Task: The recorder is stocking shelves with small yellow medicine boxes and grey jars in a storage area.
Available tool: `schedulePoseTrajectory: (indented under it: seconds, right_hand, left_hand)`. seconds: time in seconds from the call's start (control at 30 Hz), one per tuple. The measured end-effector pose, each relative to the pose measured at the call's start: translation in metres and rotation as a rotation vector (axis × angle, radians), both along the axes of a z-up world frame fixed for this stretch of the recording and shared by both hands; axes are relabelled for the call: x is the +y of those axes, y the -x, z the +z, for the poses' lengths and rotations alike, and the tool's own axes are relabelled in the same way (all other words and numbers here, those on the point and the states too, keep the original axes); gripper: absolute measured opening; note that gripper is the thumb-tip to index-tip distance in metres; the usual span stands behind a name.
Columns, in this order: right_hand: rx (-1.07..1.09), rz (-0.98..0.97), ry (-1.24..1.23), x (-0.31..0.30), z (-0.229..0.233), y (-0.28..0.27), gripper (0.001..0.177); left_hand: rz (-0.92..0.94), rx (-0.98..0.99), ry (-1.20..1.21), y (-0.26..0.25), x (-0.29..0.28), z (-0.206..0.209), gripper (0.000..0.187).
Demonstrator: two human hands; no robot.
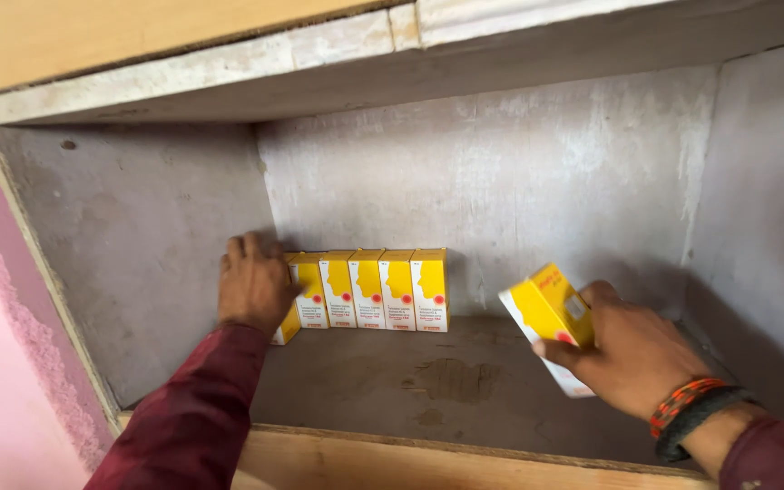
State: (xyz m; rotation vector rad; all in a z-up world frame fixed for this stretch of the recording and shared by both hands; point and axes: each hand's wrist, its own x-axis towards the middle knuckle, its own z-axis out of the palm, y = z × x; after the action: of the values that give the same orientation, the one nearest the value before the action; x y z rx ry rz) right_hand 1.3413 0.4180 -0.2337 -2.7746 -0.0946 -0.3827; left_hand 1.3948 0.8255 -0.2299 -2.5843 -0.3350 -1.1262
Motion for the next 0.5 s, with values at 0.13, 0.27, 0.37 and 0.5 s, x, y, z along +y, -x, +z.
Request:
schedulePoseTrajectory:
  seconds: [0.13,0.27,0.37,0.5]
  right_hand:
    - [-0.086,0.092,-0.085,0.003,0.003,0.01,0.063]
    - [-0.101,0.224,-0.12,0.003,0.0,0.015,0.063]
    - [-0.149,0.329,-0.154,0.001,-0.003,0.011,0.075]
    - [-0.158,0.346,-0.197,0.002,-0.003,0.011,0.092]
  left_hand:
    - [-0.542,-0.139,0.272,-0.011,-0.044,0.007,0.073]
    - [-1.035,0.371,1.003,0.01,-0.15,0.01,0.11]
    - [-1.158,0.354,0.995,0.018,-0.214,-0.002,0.106]
    - [-1.07,0.202,0.683,0.022,-0.228,0.004,0.075]
